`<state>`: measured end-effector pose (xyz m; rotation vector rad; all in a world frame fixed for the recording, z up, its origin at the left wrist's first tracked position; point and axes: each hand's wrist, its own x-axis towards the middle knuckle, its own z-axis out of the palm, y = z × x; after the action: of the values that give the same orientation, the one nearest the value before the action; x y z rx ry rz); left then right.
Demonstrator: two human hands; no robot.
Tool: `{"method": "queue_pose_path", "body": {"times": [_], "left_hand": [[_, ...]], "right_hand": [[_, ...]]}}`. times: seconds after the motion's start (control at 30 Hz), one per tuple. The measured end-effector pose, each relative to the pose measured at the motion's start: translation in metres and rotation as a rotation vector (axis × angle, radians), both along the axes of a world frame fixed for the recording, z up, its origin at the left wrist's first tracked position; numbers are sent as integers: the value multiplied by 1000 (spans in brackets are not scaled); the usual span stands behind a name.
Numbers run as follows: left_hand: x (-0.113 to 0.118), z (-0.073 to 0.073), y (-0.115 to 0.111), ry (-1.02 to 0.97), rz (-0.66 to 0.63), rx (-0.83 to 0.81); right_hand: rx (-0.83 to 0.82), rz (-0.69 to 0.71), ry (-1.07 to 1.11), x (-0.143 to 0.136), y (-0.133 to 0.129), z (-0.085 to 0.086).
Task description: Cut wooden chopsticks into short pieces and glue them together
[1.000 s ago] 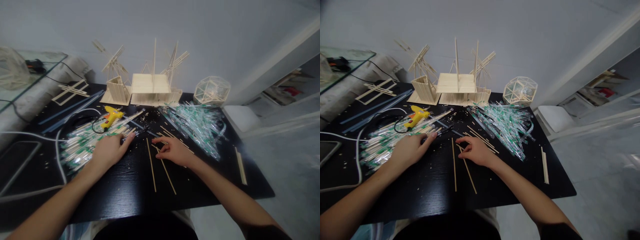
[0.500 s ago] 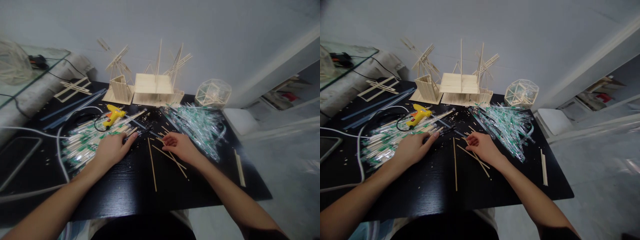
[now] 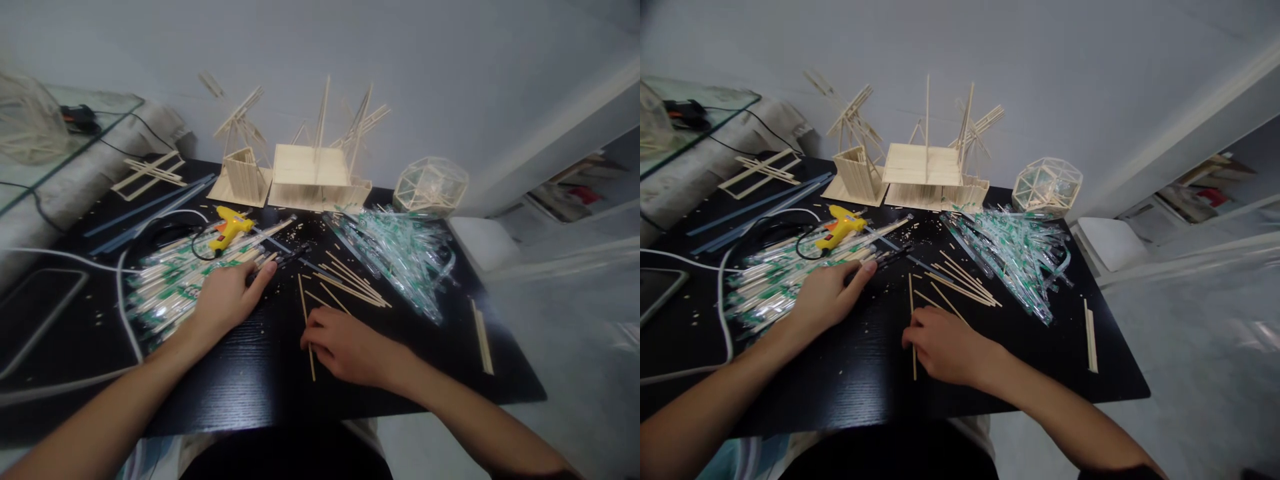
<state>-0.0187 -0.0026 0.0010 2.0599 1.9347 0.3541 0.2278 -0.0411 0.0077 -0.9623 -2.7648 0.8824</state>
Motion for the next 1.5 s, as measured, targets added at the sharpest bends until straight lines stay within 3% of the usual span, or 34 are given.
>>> {"method": "queue_pose_path", "body": {"times": [0.43, 0.57, 0.73, 0.83, 1.0, 1.17, 1.3, 1.4, 1.5], "left_hand": [[-5, 0, -1, -102, 10, 61], [-4, 2, -1, -141, 12, 54], [-8, -1, 0, -245, 27, 131], [-8, -2, 1, -280, 53, 151], [-5, -2, 1, -279, 40, 154], [-4, -3, 0, -262, 26, 120], [-5, -3, 0, -248, 26, 108], [-4, -2, 0, -250, 21, 105], [-3, -2, -1, -261, 19, 125]], "right_hand": [[-91, -327, -272, -17, -21, 7], [-138, -331, -145, -9, -14, 9], [-105, -416, 154, 20, 4, 28], [-102, -398, 167, 29, 9, 34], [-36, -528, 171, 13, -8, 12], [20, -187, 76, -3, -18, -15], [141, -48, -84, -6, -13, -22], [182, -73, -89, -7, -10, -20], [53, -272, 120, -3, -4, -7]]}}
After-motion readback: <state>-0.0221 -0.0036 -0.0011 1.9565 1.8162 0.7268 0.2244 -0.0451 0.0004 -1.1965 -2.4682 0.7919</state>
